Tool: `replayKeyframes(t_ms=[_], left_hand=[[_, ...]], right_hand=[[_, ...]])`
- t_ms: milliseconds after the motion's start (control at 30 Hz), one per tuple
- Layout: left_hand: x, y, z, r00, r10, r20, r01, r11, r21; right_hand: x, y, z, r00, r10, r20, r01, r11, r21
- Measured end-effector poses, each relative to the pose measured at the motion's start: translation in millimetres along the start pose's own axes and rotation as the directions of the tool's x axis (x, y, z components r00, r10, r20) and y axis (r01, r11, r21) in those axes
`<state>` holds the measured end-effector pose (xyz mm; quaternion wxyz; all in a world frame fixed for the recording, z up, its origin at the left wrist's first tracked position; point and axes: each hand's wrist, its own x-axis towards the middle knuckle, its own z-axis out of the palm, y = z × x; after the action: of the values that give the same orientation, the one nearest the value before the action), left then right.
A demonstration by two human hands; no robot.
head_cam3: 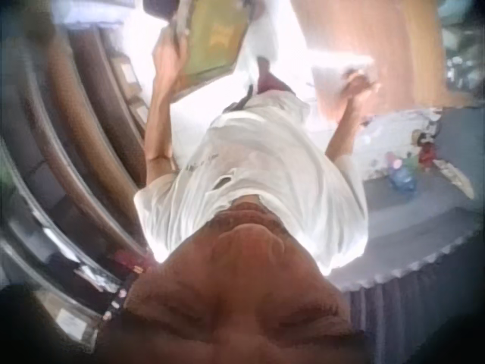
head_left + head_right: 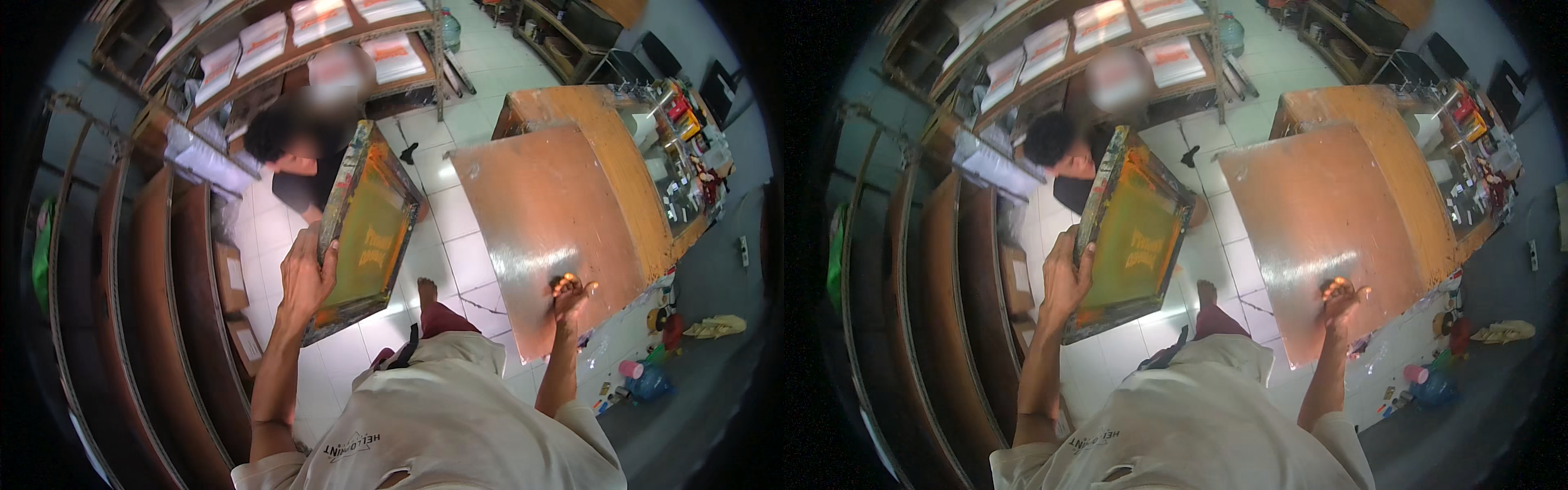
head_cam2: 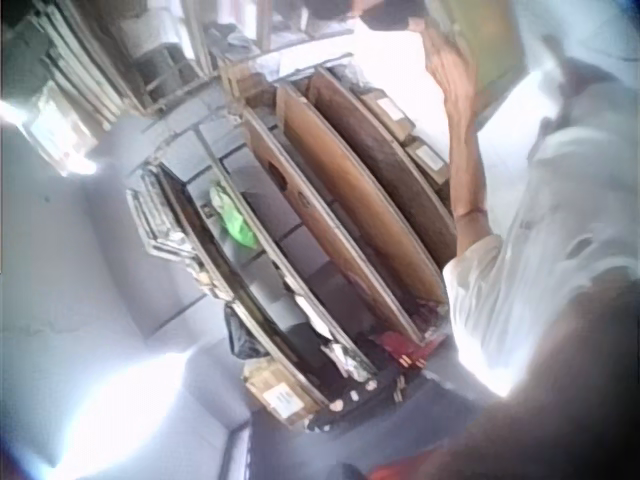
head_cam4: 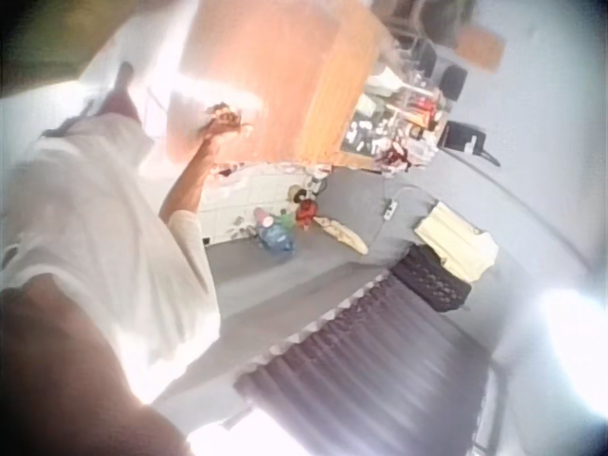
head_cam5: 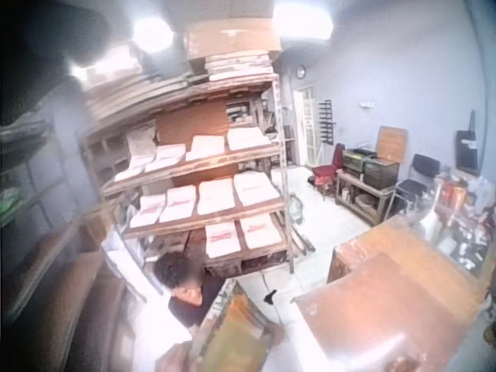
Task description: The person prepares a screen printing frame by applying tape to its edges, then organizes various ink containers and white jugs on a workbench before handling a wooden board.
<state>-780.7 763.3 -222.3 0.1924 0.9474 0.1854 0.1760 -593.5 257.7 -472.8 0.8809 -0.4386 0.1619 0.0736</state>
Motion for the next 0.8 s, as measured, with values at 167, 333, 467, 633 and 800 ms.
replayKeyframes(t_ms=[167,333,467,633,800], left_hand=[[97,-12,27,0.996,0.081,-0.021,-0.082,0.995,-0.055],[188,1,58,0.986,0.166,-0.009,-0.167,0.985,-0.035],[258,18,92,0.94,0.335,-0.057,-0.336,0.942,-0.007],[336,27,141,0.917,0.398,0.012,-0.397,0.917,-0.037],[405,52,184,0.911,0.378,0.168,-0.379,0.925,-0.029]], right_hand=[[-13,-8,24,0.985,-0.011,-0.171,0.005,0.999,-0.034],[-12,-2,31,0.958,-0.057,-0.282,0.042,0.997,-0.062],[-16,-1,45,0.935,-0.147,-0.323,0.16,0.987,0.013],[-21,-4,66,0.917,-0.205,-0.342,0.261,0.957,0.126],[-17,10,59,0.856,-0.298,-0.422,0.356,0.932,0.064]])
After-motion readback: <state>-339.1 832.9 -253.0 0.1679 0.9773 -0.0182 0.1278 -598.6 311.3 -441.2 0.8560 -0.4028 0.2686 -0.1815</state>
